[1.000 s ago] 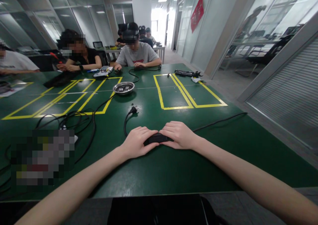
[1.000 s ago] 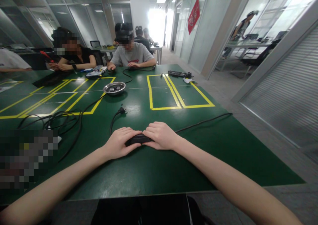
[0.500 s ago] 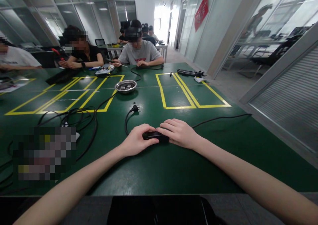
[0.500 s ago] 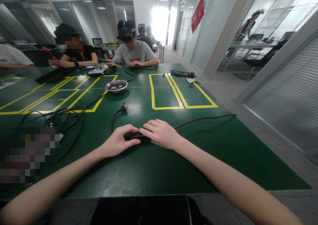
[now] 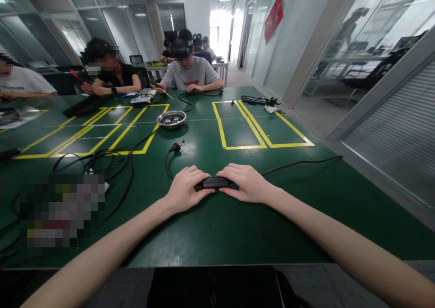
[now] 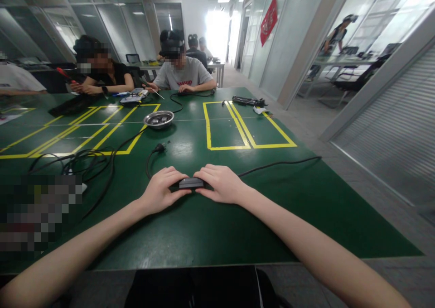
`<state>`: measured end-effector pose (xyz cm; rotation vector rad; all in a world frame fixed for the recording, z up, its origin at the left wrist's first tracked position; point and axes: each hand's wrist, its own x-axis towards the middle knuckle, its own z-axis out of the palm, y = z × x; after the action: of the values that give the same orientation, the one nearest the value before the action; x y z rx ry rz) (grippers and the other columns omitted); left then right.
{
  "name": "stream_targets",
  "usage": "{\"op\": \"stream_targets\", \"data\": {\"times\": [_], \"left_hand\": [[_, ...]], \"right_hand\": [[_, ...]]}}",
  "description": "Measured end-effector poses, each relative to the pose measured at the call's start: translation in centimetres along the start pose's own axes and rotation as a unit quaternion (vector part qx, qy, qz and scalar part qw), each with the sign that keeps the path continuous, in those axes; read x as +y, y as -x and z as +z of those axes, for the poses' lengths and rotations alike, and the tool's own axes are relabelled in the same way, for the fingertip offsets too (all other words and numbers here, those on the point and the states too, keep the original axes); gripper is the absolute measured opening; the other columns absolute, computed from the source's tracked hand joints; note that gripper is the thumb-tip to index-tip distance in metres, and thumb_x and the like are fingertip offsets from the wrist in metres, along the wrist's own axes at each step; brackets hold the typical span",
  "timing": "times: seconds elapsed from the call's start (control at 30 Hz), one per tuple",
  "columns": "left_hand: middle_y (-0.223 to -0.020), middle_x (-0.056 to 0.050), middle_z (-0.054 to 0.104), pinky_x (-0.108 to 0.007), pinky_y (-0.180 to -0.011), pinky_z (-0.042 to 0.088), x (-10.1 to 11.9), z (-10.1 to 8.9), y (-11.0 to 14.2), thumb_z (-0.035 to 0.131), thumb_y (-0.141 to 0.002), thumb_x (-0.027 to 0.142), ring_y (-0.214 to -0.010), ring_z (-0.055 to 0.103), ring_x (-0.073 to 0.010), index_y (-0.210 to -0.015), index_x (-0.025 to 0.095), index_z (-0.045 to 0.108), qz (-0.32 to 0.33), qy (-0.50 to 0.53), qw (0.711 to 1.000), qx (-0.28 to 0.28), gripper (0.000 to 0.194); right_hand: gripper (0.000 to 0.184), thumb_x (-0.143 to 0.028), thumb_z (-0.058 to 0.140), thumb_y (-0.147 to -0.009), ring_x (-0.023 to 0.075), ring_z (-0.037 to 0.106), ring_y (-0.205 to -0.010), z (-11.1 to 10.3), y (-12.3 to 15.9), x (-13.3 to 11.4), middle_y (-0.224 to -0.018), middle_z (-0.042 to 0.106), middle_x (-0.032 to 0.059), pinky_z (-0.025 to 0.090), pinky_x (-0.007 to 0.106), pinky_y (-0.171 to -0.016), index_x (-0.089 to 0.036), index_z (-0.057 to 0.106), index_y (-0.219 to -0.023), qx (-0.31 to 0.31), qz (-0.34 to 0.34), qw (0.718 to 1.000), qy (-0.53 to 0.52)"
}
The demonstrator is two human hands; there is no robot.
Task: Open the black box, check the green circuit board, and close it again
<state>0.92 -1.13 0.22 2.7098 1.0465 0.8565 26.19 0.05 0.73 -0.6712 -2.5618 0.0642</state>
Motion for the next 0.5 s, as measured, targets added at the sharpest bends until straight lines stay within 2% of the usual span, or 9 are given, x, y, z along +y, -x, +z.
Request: {"op": "stream_targets", "data": {"times": [0.1, 0.27, 0.37, 0.5], "left_hand": [[-0.092, -0.007, 0.077, -0.037, -0.080, 0.050, -0.09, 0.17, 0.03, 0.070, -0.096, 0.045, -0.086, 0.066, -0.0239, -0.108, 0.018, 0.073, 0.000, -0.005, 1.000, -0.011, 0.029], [-0.100, -0.008, 0.077, -0.038, -0.082, 0.053, -0.35, 0.47, -0.01, 0.072, -0.094, 0.047, -0.089, 0.068, -0.0239, -0.118, 0.020, 0.071, -0.047, 0.014, 0.999, 0.003, 0.036], [-0.095, -0.007, 0.077, -0.037, -0.083, 0.054, -0.19, 0.50, 0.12, 0.071, -0.095, 0.045, -0.087, 0.069, -0.0232, -0.111, 0.019, 0.073, -0.056, 0.048, 0.997, 0.000, 0.031], [-0.095, -0.006, 0.078, -0.034, -0.079, 0.055, 0.07, 0.39, 0.13, 0.073, -0.093, 0.043, -0.083, 0.071, -0.0213, -0.109, 0.018, 0.075, -0.091, 0.105, 0.990, -0.028, 0.030]], "right_hand": [[0.030, -0.034, 0.054, -0.105, 0.0248, 0.069, -0.095, 0.39, -0.02, -0.16, -0.107, 0.073, 0.0125, 0.055, 0.036, -0.080, -0.015, 0.060, -0.127, -0.024, 0.004, 1.000, -0.005], [0.031, -0.030, 0.046, -0.108, 0.0258, 0.069, -0.095, 0.56, 0.10, 0.19, -0.106, 0.072, 0.0143, 0.056, 0.038, -0.081, -0.014, 0.059, -0.131, -0.011, 0.033, 0.999, 0.013], [0.040, -0.032, 0.049, -0.107, 0.0253, 0.067, -0.098, 0.24, 0.01, -0.01, -0.113, 0.069, 0.0148, 0.056, 0.039, -0.084, -0.016, 0.054, -0.143, -0.032, -0.003, 0.999, 0.028], [0.051, -0.035, 0.054, -0.105, 0.0260, 0.065, -0.099, 0.38, -0.06, -0.50, -0.123, 0.063, 0.0150, 0.056, 0.039, -0.081, -0.026, 0.047, -0.155, -0.076, -0.061, 0.991, 0.094]]}}
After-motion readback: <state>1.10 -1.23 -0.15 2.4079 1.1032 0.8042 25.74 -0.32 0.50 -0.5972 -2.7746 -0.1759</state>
